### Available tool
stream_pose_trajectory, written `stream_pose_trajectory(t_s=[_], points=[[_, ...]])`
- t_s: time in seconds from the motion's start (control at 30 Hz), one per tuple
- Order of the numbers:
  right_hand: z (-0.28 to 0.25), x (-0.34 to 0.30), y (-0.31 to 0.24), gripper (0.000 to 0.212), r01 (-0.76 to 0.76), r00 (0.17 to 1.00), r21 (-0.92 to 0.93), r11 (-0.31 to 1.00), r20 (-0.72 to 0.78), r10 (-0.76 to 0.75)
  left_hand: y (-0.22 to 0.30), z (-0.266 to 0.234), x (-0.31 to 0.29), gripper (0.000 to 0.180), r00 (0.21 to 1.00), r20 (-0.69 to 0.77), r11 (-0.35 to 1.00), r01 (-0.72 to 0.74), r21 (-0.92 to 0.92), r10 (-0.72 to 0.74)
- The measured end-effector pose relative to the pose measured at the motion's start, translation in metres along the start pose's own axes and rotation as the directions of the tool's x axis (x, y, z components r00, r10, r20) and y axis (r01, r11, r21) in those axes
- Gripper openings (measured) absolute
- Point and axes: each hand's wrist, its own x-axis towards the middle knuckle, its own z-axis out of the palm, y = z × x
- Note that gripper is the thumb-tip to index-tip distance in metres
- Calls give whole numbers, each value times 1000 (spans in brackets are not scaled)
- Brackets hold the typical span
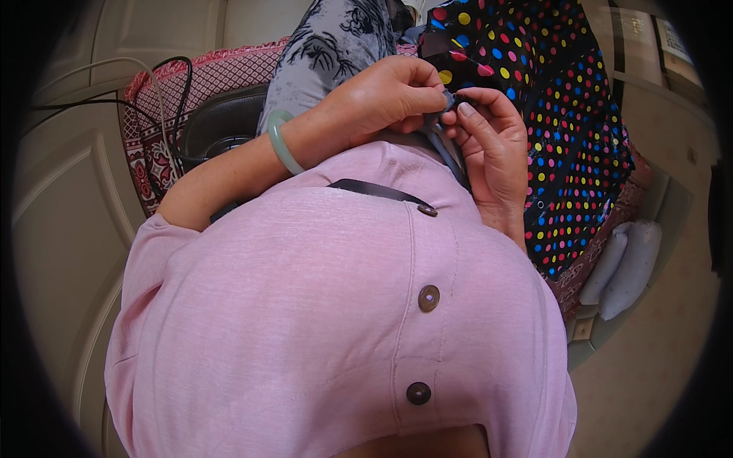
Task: The person attaches a black zipper pull to a zipper slider on a colorful polka-dot bag by hand.
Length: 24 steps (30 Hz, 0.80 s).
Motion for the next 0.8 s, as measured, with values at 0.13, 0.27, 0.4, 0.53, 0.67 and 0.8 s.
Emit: stream_pose_trajectory(t_s=[0.13, 0.27, 0.4, 0.53, 0.67, 0.8], points=[[-4, 2, 2, 14, -17, 1000, 59, 998, 10, 16, -1, 0, 0, 9, 1000, -3, 1000, 1, -14, -1], [-5, 3, 3, 13, -22, 1000, 73, 997, 6, 22, -2, -1, 1, 9, 1000, -4, 1000, 1, -25, -1], [-5, 3, 2, 12, -22, 1000, 120, 992, 12, 21, -3, -2, 1, 10, 1000, 8, 999, -1, -38, 1], [-9, 3, 3, 11, -40, 999, 179, 983, 13, 38, -2, 0, 0, 9, 1000, -3, 1000, 2, -29, -2], [-11, 4, 3, 11, -72, 997, 239, 968, 12, 71, -1, 0, -1, 8, 1000, 0, 1000, 3, -1, -3], [-11, 4, 3, 11, -79, 997, 237, 968, 6, 80, 1, 1, -1, 8, 1000, -4, 1000, 7, 21, -7]])
